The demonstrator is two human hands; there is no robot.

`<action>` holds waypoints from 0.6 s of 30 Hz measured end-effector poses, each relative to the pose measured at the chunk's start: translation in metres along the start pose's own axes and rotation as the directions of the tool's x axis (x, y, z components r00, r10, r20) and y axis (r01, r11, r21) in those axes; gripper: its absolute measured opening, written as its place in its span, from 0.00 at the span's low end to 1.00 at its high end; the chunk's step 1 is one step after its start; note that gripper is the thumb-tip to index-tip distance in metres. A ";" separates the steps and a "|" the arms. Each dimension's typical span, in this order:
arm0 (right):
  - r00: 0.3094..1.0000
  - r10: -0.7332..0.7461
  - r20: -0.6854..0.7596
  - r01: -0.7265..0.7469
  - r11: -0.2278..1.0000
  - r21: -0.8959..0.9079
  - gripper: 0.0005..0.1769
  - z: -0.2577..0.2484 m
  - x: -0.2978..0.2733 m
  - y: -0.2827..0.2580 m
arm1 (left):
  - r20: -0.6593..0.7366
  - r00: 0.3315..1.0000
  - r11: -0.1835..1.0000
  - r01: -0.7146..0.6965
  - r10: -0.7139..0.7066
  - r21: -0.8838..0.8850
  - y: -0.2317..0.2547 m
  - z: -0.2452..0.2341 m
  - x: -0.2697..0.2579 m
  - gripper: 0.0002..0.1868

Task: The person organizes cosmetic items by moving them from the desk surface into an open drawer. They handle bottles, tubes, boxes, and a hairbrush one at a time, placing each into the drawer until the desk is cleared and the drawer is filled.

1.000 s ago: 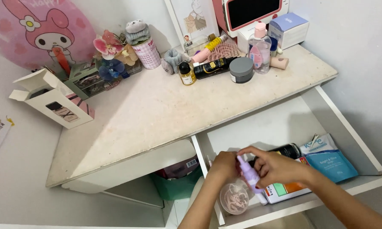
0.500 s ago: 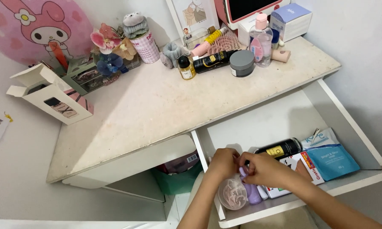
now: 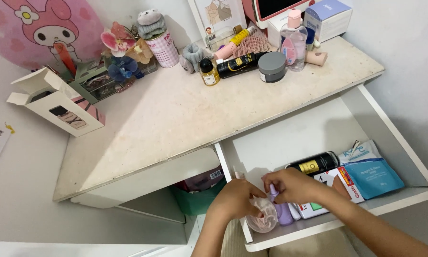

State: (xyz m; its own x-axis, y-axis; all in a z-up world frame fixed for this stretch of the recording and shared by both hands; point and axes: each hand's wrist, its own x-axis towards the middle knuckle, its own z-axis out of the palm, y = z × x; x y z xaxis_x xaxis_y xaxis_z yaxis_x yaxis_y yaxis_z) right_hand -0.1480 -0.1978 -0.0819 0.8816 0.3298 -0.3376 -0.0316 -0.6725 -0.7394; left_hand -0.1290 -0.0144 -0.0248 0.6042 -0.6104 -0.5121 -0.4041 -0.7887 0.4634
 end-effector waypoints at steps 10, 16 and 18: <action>0.962 0.090 0.257 -0.129 0.982 0.139 0.13 -0.023 0.007 -0.018 | 0.084 0.994 0.994 0.079 -0.073 -0.071 0.003 -0.011 -0.003 0.27; 0.945 0.154 0.287 -0.124 0.985 -0.121 0.15 -0.023 0.008 -0.032 | 0.064 0.998 1.000 0.010 -0.008 -0.025 -0.002 -0.008 0.000 0.24; 0.950 0.146 0.275 -0.070 0.961 -0.267 0.13 -0.025 0.004 -0.043 | 0.084 0.996 1.000 -0.002 0.004 -0.024 0.000 -0.009 -0.001 0.24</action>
State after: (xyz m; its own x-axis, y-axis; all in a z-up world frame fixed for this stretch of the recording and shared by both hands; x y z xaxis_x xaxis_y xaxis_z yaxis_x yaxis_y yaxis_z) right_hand -0.1317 -0.1847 -0.0369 0.7037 0.3974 -0.5889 0.0333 -0.8465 -0.5313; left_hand -0.1235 -0.0128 -0.0175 0.5430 -0.6174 -0.5691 -0.3887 -0.7856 0.4814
